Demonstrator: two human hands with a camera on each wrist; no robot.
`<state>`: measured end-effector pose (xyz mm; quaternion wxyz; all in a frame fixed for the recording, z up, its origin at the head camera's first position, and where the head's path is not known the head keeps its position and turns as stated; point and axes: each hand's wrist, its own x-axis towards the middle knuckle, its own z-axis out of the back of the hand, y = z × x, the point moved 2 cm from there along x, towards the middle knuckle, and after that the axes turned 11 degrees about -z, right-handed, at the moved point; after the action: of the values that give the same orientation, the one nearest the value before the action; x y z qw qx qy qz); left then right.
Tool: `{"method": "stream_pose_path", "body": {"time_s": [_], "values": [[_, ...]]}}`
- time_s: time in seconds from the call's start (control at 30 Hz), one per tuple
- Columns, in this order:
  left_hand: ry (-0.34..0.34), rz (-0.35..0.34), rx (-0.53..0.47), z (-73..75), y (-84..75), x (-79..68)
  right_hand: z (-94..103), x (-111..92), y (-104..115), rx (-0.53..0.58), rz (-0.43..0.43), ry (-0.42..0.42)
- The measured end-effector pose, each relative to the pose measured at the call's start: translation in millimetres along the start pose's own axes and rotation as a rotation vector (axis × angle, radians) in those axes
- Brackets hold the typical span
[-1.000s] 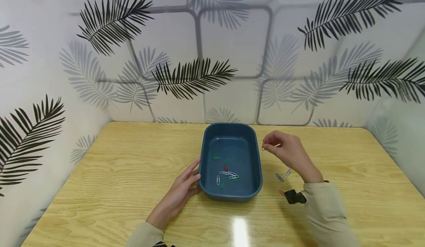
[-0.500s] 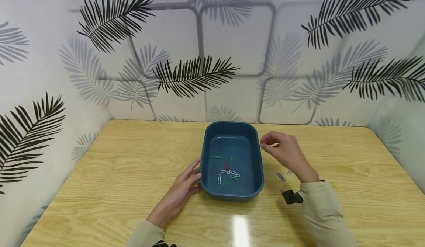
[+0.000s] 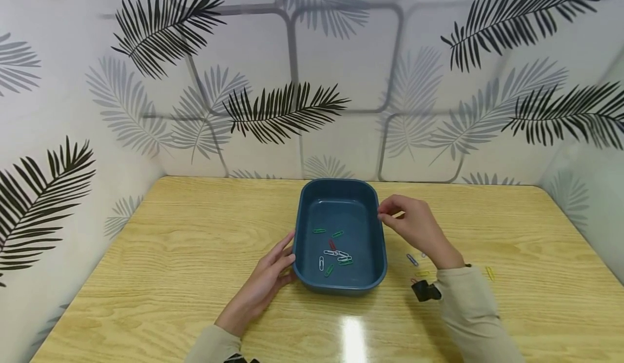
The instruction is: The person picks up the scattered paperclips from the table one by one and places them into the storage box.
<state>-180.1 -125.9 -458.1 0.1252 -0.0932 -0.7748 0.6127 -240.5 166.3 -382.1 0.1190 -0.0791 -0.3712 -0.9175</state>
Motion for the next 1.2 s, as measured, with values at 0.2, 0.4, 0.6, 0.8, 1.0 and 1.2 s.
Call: {"method": "stream_pose_path", "body": {"time_s": [0.2,0.4,0.6,0.8,1.0,1.2], "values": [[-0.002,-0.002,0.001,-0.9,-0.9,-0.4,-2.2,-0.1,0.4,-0.014,-0.002,0.004],[-0.011,-0.001,0.001,-1.3,-1.5,-0.9,-3.7,0.0,0.9,-0.024,-0.006,-0.002],[-0.012,0.001,0.002,-1.4,-1.4,-0.4,-2.4,-1.0,1.8,-0.025,-0.002,-0.014],[-0.010,-0.001,0.000,-1.3,-0.9,-0.6,-4.2,-0.7,2.1,-0.024,-0.002,0.002],[-0.015,-0.002,0.000,-1.0,-0.1,-0.5,-5.4,-0.3,2.3,-0.038,-0.008,0.036],[-0.020,-0.001,-0.002,-0.5,0.6,-0.4,-4.4,-2.1,0.2,-0.037,-0.007,0.062]]}}
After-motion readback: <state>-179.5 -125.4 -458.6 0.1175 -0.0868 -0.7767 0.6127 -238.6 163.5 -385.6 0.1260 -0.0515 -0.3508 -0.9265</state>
